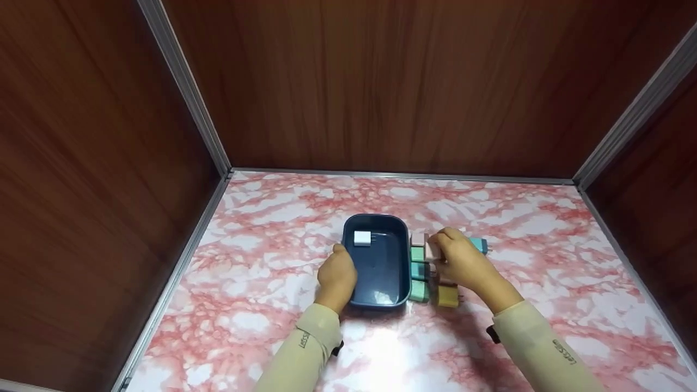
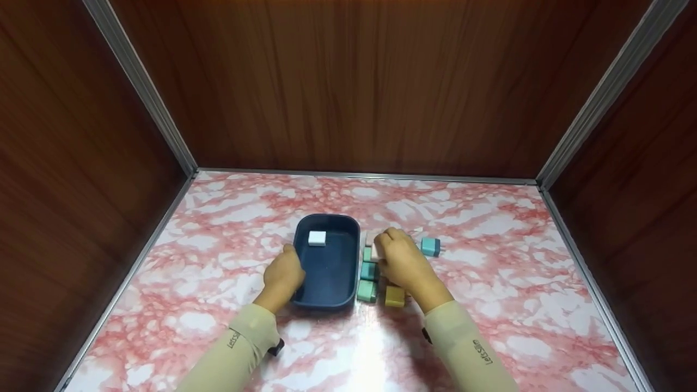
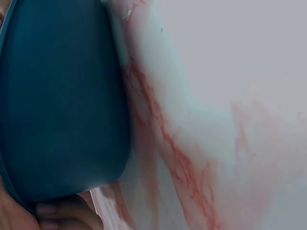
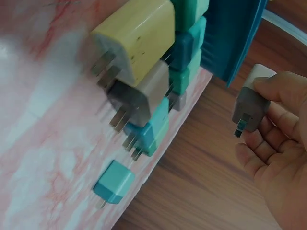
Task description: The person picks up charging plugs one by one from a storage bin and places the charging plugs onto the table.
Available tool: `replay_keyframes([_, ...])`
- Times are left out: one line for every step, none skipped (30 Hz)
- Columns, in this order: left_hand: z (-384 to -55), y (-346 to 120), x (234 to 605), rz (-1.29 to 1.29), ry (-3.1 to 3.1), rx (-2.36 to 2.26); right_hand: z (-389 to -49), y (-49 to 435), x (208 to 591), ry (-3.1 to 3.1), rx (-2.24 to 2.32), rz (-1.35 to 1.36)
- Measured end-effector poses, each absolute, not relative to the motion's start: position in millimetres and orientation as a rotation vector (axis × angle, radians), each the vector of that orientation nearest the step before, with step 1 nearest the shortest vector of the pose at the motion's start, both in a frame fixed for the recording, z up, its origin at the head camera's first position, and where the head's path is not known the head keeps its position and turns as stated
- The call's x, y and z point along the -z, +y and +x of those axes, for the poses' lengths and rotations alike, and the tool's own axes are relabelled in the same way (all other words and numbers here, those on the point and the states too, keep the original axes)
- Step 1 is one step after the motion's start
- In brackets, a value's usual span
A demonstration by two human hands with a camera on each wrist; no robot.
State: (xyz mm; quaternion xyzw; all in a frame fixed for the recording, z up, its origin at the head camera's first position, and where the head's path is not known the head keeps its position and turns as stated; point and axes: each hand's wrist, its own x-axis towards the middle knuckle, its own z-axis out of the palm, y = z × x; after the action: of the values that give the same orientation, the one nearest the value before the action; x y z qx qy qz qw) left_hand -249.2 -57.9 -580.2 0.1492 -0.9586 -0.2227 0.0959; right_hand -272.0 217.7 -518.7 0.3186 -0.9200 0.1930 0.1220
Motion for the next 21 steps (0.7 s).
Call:
replay_keyframes([-249,-58,580,0.442,-2.840,0.659,-272,220,519,-2.685,-0.565,0.926])
replay_keyframes([-249,-58,580,0.446,-2.844,0.656,-272,222,519,-2.691,-0.567,0.917])
replay_keyframes([-249,-57,579,0.449,-2.848,0.651,-272,223,519,-2.703,-0.568,0.904])
replay_keyframes([-249,-57,579,0.455,-2.852,0.647,-272,225,520,-2.714,-0.569,0.891])
replay_keyframes([-249,-57,579,0.460,-2.855,0.642,-273,227,520,-2.722,-0.569,0.880])
replay_keyframes([-249,-57,580,0.464,-2.856,0.634,-273,229,521,-2.730,-0.571,0.871])
replay_keyframes([-249,-57,580,0.465,-2.856,0.629,-274,230,522,-2.737,-0.570,0.860])
replay_keyframes([-249,-57,580,0.465,-2.854,0.625,-275,232,522,-2.741,-0.564,0.851])
replay_keyframes([-250,-57,581,0.464,-2.853,0.624,-276,234,523,-2.747,-0.560,0.845])
replay_keyframes([-250,-57,581,0.460,-2.850,0.625,-276,236,523,-2.753,-0.557,0.838])
replay_keyframes([-250,-58,582,0.456,-2.848,0.627,-277,238,524,-2.757,-0.553,0.833])
replay_keyframes([-250,-58,582,0.454,-2.848,0.631,-277,240,524,-2.763,-0.548,0.828])
replay_keyframes([-250,-58,582,0.450,-2.848,0.636,-277,242,524,-2.767,-0.544,0.823])
replay_keyframes([-250,-58,582,0.447,-2.847,0.639,-278,244,525,-2.769,-0.542,0.820])
replay_keyframes([-250,-58,583,0.446,-2.846,0.641,-278,245,525,-2.771,-0.542,0.817])
replay_keyframes([-250,-58,583,0.444,-2.846,0.642,-278,247,526,-2.767,-0.543,0.814])
replay_keyframes([-250,-58,583,0.447,-2.848,0.642,-279,249,526,-2.762,-0.543,0.810])
replay_keyframes([-250,-59,582,0.449,-2.851,0.639,-279,250,527,-2.757,-0.546,0.803])
replay_keyframes([-250,-59,582,0.449,-2.850,0.640,-279,252,527,-2.751,-0.550,0.795])
replay_keyframes([-250,-59,583,0.451,-2.849,0.639,-279,254,528,-2.747,-0.555,0.786])
replay_keyframes([-250,-59,582,0.452,-2.849,0.637,-279,256,528,-2.744,-0.559,0.778])
